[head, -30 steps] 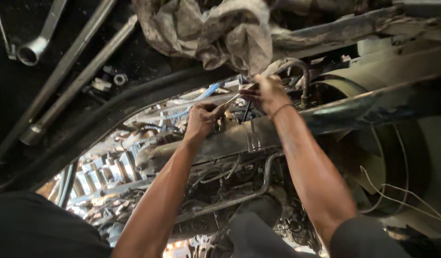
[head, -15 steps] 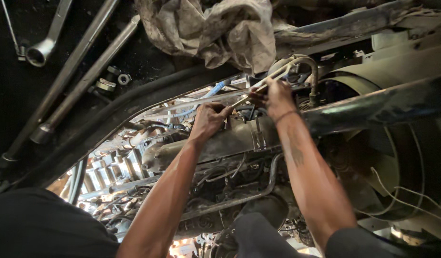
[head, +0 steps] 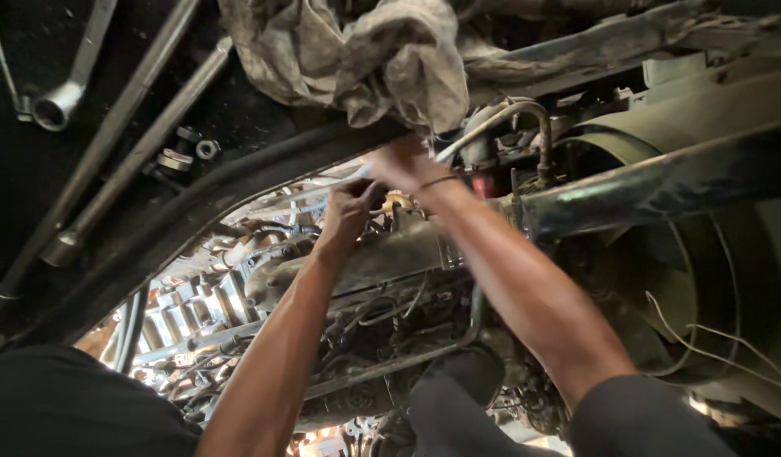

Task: The person works under a vehicle, using a wrench to tighten bolts on the engine block. They repeatedly adjust their grip and reposition the tool to access different fasteners in a confined space.

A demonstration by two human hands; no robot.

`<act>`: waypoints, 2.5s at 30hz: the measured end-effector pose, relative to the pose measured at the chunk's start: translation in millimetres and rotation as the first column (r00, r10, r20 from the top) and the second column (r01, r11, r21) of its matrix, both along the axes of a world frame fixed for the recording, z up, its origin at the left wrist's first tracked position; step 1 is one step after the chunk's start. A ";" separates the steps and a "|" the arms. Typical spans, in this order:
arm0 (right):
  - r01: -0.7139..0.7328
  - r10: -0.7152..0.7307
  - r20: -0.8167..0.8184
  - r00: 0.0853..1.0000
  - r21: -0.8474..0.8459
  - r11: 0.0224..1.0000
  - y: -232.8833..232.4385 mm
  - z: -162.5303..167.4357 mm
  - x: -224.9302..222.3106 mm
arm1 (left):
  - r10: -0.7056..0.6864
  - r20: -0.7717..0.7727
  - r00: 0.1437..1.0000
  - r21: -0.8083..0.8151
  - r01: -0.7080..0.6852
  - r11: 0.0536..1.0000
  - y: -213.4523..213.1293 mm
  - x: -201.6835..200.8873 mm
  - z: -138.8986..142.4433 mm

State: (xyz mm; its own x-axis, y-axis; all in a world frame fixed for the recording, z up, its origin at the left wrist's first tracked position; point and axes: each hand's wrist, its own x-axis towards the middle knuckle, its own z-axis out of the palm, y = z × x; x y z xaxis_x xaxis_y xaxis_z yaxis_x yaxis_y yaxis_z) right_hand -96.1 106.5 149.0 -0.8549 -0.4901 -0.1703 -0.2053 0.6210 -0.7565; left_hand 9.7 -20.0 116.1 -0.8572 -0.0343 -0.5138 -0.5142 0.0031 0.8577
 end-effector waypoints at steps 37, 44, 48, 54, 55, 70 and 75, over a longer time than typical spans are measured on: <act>0.075 -0.086 -0.115 0.990 -0.102 0.992 27.7 -15.0 21.8 | -0.205 0.076 0.976 0.082 0.199 0.977 0.2 -2.4 4.4; -0.142 0.176 -0.225 0.958 0.161 0.977 -72.5 31.7 26.0 | 0.016 0.062 0.998 0.142 -0.024 0.990 -12.2 -2.0 -8.1; 0.005 -0.054 0.309 0.949 0.158 0.987 18.6 6.5 -4.3 | -0.007 0.052 0.999 0.087 0.002 0.996 0.7 -0.4 5.6; 0.563 -0.519 0.280 0.808 -0.103 0.820 105.9 -25.9 -1.4 | -0.257 -0.036 0.966 -0.128 0.250 0.960 10.1 -1.9 27.2; 0.518 -0.502 0.178 0.846 -0.053 0.854 101.3 -22.2 1.7 | -0.260 -0.032 0.965 -0.122 0.255 0.959 9.6 -2.4 26.7; -0.021 0.021 0.027 0.999 0.031 0.999 -7.1 -26.6 4.7 | -0.104 0.007 0.995 -0.022 0.104 0.994 0.3 -4.1 15.1; 0.830 -0.446 0.742 0.500 -0.264 0.491 114.4 -37.0 6.0 | -0.258 0.026 0.966 -0.183 0.258 0.949 10.3 -3.9 31.5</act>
